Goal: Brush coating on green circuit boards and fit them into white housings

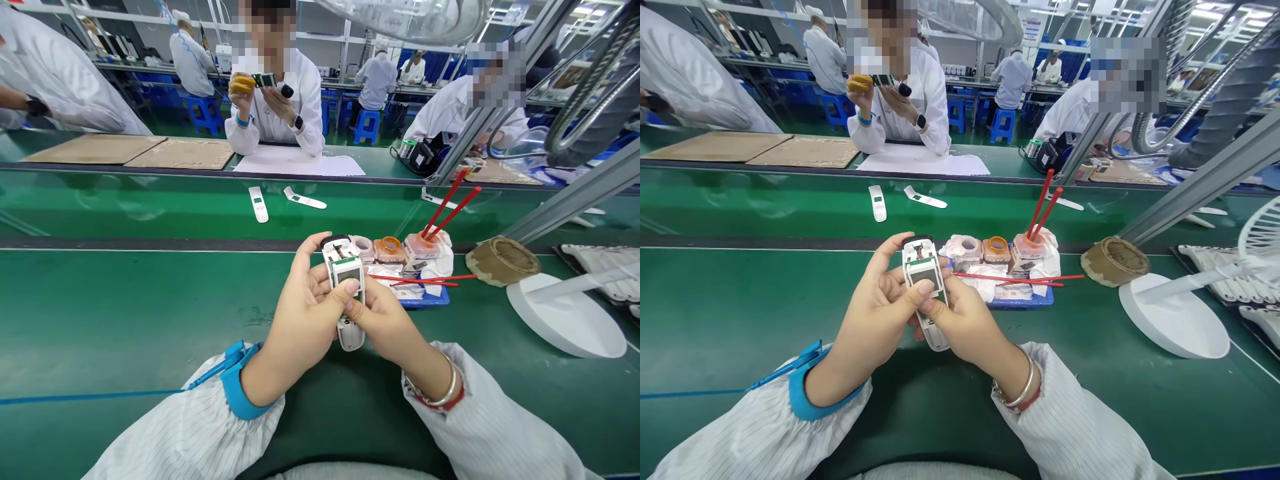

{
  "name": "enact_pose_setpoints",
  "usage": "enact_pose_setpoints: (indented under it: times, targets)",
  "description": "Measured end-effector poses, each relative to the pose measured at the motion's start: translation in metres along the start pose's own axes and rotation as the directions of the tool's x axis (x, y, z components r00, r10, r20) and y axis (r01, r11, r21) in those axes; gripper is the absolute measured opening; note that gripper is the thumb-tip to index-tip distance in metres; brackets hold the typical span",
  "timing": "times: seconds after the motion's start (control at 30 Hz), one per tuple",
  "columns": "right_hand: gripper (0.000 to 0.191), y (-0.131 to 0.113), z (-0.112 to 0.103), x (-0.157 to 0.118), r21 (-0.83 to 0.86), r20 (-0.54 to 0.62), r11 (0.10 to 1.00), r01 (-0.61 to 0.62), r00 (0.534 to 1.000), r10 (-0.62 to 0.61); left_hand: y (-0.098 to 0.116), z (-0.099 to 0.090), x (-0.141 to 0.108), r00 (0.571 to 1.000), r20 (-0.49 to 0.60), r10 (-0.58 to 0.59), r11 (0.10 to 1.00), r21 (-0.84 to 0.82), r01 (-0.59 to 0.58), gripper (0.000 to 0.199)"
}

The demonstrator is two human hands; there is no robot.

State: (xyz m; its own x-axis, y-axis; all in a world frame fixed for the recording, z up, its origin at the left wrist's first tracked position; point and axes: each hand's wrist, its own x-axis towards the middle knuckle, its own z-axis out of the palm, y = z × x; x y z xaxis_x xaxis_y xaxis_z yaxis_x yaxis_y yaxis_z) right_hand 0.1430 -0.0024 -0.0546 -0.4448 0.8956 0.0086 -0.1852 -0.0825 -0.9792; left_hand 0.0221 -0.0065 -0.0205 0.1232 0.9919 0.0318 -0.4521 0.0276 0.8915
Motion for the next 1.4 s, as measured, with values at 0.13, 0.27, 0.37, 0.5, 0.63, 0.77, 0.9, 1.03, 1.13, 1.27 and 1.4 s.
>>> enact_pose_setpoints:
  times: [0.13, 0.27, 0.37, 0.5, 0.63, 0.77, 0.9, 1.03, 1.13, 1.27, 1.4]
  targets:
    - [0.033, -0.001, 0.003, -0.001, -0.038, -0.041, 0.999, 0.032, 0.999, -0.034, -0.002, -0.002, 0.0, 1.0, 0.027, 0.01, 0.999, 0.044, -0.011, 0.053]
    - [0.034, 0.0, 0.005, -0.003, -0.035, -0.035, 0.996, 0.077, 0.996, -0.078, -0.001, -0.002, 0.0, 0.999, 0.031, -0.016, 0.999, 0.046, 0.014, 0.054]
    - [0.037, -0.001, 0.005, -0.004, -0.035, -0.018, 0.995, 0.098, 0.995, -0.099, 0.001, -0.001, 0.0, 0.997, 0.064, -0.035, 0.999, 0.04, 0.033, 0.054]
    - [0.037, -0.002, 0.003, -0.004, -0.06, -0.032, 0.992, 0.115, 0.993, -0.117, 0.003, -0.001, 0.0, 0.992, 0.123, -0.039, 0.997, 0.077, 0.029, 0.052]
    - [0.034, -0.002, 0.001, -0.004, -0.071, -0.03, 0.989, 0.127, 0.991, -0.13, 0.002, -0.003, 0.001, 0.992, 0.122, -0.032, 0.995, 0.096, 0.02, 0.052]
    - [0.038, -0.001, 0.001, -0.003, 0.007, 0.002, 0.996, 0.088, 0.996, -0.088, 0.001, -0.006, 0.001, 0.992, 0.118, -0.051, 0.995, 0.09, 0.041, 0.054]
    - [0.048, -0.001, 0.002, -0.003, 0.14, 0.05, 0.989, 0.044, 0.997, -0.052, 0.0, -0.008, 0.005, 0.992, 0.113, -0.054, 0.995, 0.087, 0.044, 0.056]
    - [0.065, 0.002, 0.001, -0.002, 0.291, 0.115, 0.956, -0.035, 0.993, 0.001, 0.0, -0.011, 0.013, 0.994, 0.06, -0.089, 0.991, 0.101, 0.083, 0.059]
    - [0.074, 0.005, -0.002, -0.001, 0.296, 0.149, 0.952, -0.077, 0.988, 0.034, 0.001, -0.016, 0.02, 0.987, 0.058, -0.148, 0.985, 0.101, 0.142, 0.061]
    - [0.077, 0.008, -0.007, 0.001, 0.282, 0.15, 0.953, -0.109, 0.986, 0.068, 0.003, -0.024, 0.026, 0.966, 0.121, -0.228, 0.973, 0.077, 0.22, 0.062]
    - [0.075, 0.008, -0.008, 0.0, 0.274, 0.154, 0.956, -0.105, 0.986, 0.064, 0.006, -0.03, 0.028, 0.949, 0.193, -0.248, 0.969, 0.043, 0.245, 0.066]
